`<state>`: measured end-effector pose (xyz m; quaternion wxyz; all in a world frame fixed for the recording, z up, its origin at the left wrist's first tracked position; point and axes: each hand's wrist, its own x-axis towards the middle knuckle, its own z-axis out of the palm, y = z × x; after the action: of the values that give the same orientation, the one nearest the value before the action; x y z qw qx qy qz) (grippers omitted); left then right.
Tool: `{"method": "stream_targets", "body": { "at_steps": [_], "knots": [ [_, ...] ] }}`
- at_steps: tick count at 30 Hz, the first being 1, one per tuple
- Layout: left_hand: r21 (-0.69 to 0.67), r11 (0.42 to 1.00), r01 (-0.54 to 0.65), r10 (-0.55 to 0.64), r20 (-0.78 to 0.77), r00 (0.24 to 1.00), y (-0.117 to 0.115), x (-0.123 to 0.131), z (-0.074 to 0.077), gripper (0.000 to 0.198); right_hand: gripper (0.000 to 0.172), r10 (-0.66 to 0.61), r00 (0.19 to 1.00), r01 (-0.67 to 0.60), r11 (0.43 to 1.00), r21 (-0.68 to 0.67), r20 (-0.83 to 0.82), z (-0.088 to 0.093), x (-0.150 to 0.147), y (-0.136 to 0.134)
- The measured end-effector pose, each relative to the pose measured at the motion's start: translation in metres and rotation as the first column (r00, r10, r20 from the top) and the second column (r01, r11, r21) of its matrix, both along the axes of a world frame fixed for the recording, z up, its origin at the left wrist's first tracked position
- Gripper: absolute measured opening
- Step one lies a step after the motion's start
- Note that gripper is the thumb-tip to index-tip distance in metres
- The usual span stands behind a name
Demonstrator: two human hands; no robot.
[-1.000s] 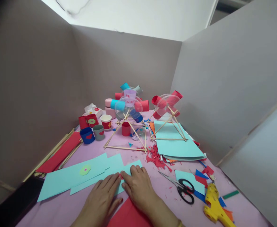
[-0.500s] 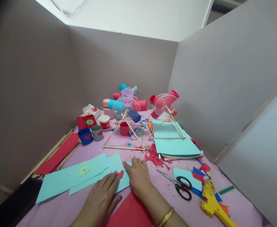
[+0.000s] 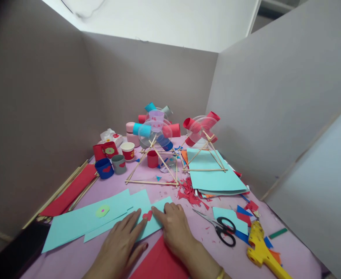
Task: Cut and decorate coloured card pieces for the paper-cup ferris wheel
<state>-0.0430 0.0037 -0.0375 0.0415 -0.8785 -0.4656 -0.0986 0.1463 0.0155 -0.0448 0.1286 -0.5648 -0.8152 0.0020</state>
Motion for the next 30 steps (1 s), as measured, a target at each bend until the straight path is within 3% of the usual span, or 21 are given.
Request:
{"method": "stream_targets", "body": {
  "at_steps": [6, 8, 10, 12, 17, 19, 22, 25, 30],
  "knots": [
    [0.12, 0.99, 0.077, -0.063, -0.115, 0.991, 0.007, -0.002, -0.009, 0.04, 0.046, 0.066, 0.997, -0.065, 0.998, -0.023, 0.035, 0.006, -0.004, -0.008],
    [0.152, 0.984, 0.091, -0.065, -0.166, 0.984, 0.008, -0.003, -0.012, 0.048, 0.039, 0.067, 0.998, -0.068, 0.997, -0.034, -0.01, 0.009, -0.004, -0.011],
    [0.165, 0.98, 0.109, -0.077, -0.192, 0.978, 0.009, -0.004, -0.013, 0.055, 0.042, 0.071, 0.994, -0.075, 0.996, -0.041, -0.084, 0.011, -0.004, -0.013],
    [0.159, 0.977, 0.141, -0.111, -0.185, 0.976, 0.011, -0.005, -0.012, 0.058, 0.051, 0.073, 0.99, -0.076, 0.997, -0.022, -0.121, 0.011, -0.004, -0.014],
    [0.102, 0.973, 0.208, -0.194, -0.133, 0.972, 0.016, 0.004, -0.006, 0.064, 0.026, 0.047, 0.999, -0.048, 0.99, 0.132, 0.01, 0.0, -0.001, -0.015],
    [0.093, 0.971, 0.222, -0.211, -0.111, 0.971, 0.017, 0.01, -0.005, 0.059, 0.024, 0.04, 0.997, -0.049, 0.986, 0.159, 0.06, -0.004, 0.004, -0.017],
    [0.095, 0.969, 0.226, -0.223, -0.046, 0.974, 0.014, 0.013, -0.008, 0.043, 0.035, 0.039, 0.994, -0.054, 0.988, 0.148, 0.104, -0.007, 0.012, -0.021],
    [0.072, 0.983, 0.171, -0.17, -0.011, 0.985, 0.01, 0.004, -0.007, 0.044, 0.045, 0.046, 0.994, -0.056, 0.993, 0.106, 0.096, -0.008, 0.018, -0.025],
    [0.073, 0.997, -0.031, 0.039, -0.118, 0.992, 0.008, -0.017, 0.011, 0.04, 0.051, 0.053, 0.994, -0.059, 0.996, 0.062, 0.093, -0.01, 0.019, -0.027]
  ]
}}
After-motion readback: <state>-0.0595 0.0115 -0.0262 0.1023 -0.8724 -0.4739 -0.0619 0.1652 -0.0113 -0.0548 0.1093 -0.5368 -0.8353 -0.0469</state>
